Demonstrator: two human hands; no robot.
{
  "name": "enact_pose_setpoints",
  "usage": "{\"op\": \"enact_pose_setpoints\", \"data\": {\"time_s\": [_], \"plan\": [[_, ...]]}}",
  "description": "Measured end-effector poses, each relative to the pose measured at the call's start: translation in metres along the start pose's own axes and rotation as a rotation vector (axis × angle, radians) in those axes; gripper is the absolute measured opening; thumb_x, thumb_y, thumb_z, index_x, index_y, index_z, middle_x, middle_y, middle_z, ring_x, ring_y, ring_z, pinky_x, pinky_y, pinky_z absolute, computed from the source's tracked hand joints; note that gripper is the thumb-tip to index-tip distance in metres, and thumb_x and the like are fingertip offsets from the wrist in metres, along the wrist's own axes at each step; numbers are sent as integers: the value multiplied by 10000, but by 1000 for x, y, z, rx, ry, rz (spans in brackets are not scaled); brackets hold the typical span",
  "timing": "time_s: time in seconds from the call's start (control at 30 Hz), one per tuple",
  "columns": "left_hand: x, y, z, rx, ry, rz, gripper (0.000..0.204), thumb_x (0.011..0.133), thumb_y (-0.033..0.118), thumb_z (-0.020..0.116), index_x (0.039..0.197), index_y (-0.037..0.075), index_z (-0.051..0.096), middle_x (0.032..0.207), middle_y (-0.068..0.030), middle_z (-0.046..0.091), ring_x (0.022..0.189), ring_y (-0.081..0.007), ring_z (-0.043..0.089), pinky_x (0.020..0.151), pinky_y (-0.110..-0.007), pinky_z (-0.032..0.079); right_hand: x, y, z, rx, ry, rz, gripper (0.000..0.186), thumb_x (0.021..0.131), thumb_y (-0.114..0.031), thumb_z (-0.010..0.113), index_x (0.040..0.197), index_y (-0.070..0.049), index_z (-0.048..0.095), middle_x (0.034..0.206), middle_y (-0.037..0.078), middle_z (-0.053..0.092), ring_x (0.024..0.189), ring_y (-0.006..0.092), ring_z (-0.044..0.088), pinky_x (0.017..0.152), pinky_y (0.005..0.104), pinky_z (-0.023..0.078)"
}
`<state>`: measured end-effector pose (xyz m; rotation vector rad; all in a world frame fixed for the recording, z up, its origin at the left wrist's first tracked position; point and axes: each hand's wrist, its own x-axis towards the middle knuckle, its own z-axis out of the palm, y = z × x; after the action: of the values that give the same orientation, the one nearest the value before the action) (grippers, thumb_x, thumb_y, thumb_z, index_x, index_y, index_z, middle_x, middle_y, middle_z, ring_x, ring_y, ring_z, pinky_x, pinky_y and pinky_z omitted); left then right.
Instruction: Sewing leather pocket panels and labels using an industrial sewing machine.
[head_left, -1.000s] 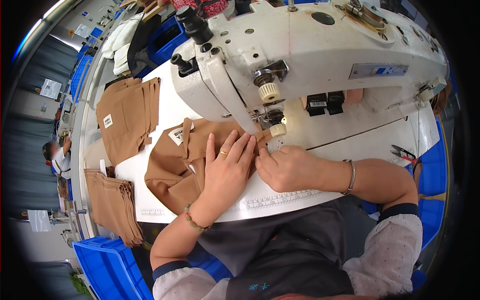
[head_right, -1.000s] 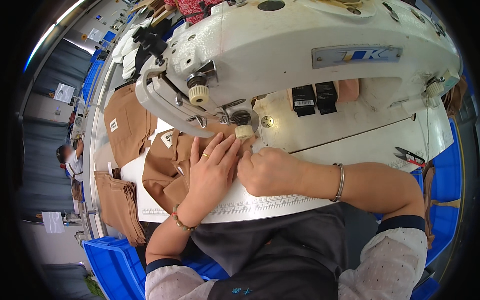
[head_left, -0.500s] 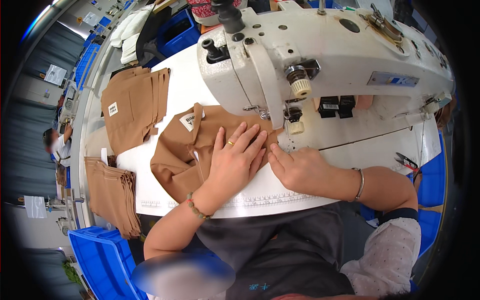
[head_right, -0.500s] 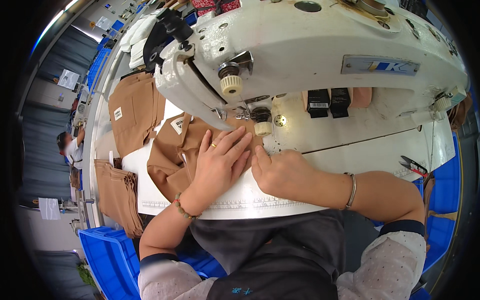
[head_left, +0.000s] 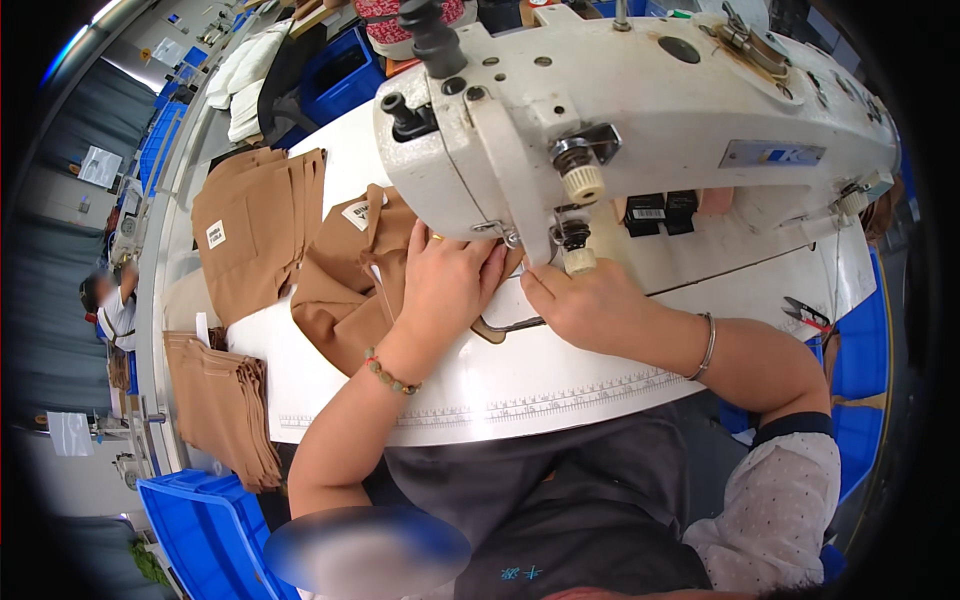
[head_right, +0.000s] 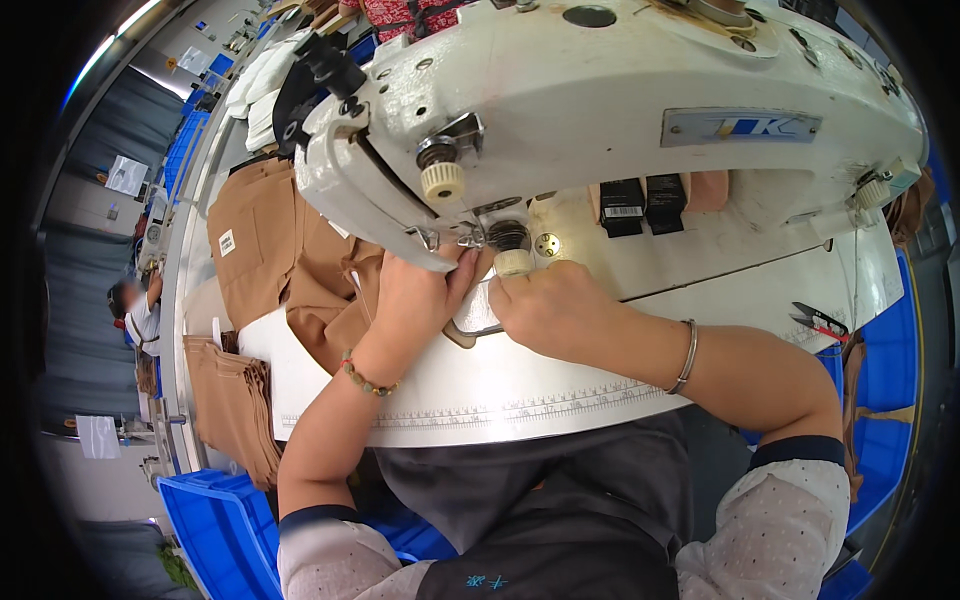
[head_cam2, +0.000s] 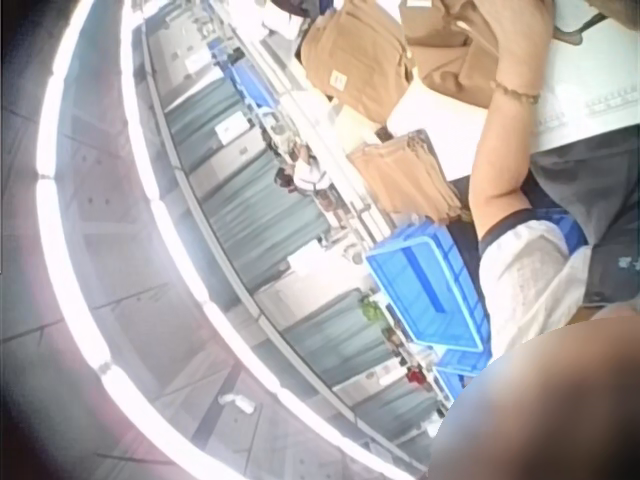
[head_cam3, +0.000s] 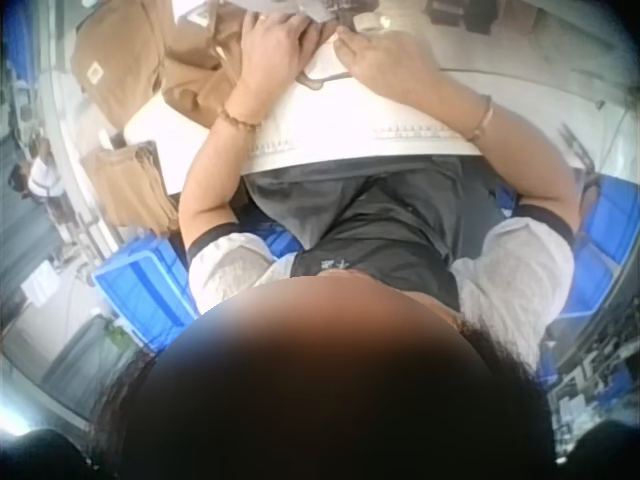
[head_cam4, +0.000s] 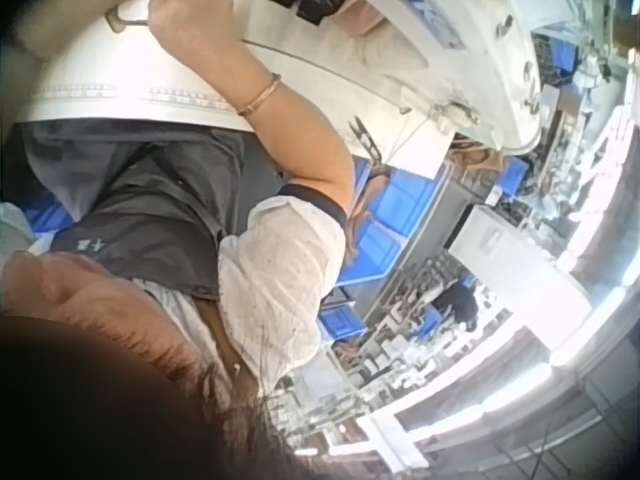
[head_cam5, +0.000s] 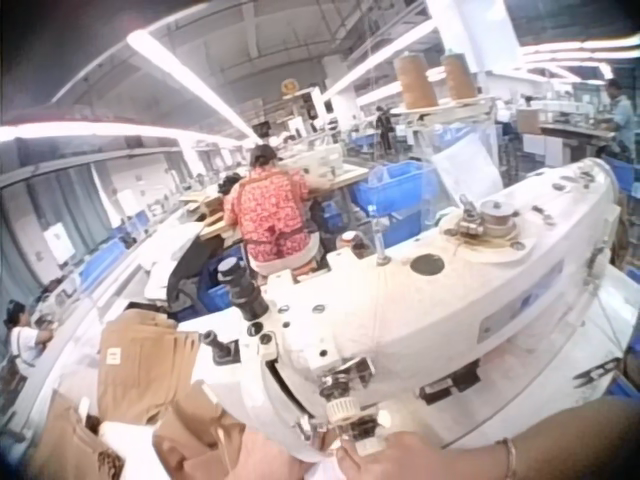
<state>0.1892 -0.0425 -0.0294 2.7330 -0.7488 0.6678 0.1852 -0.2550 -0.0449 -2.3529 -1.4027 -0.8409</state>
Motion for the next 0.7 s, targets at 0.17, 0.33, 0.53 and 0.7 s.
{"op": "enact_pose_setpoints", "data": {"time_s": [0.17,0.33,0.53,0.7], "plan": [[5,-7,4,-8,24,28,145,861,174,718,919,43,695,841,-140,674,812,-363,649,737,-499,499,0,1,-1,19,-28,-4,83,718,-116,656,721,-65,591,641,34,572,513,154,623,444,297,477],[3,-5,2,26,20,31,151,861,183,718,909,41,696,850,-142,678,787,-367,648,713,-490,505,-1,0,-1,26,-9,-9,81,720,-114,655,722,-66,591,635,31,565,509,152,619,439,293,476],[2,-5,4,16,8,11,164,865,200,715,906,42,722,858,-140,684,799,-363,648,733,-480,501,-2,1,0,11,-38,-24,75,730,-111,651,738,-56,601,642,33,563,497,149,611,430,299,472],[-1,-2,4,39,-28,-67,169,898,216,681,965,72,737,963,-97,701,957,-307,647,871,-512,470,-7,0,-2,-10,-172,-22,272,775,-101,653,1016,16,697,1020,135,729,630,159,675,491,285,511]]}}
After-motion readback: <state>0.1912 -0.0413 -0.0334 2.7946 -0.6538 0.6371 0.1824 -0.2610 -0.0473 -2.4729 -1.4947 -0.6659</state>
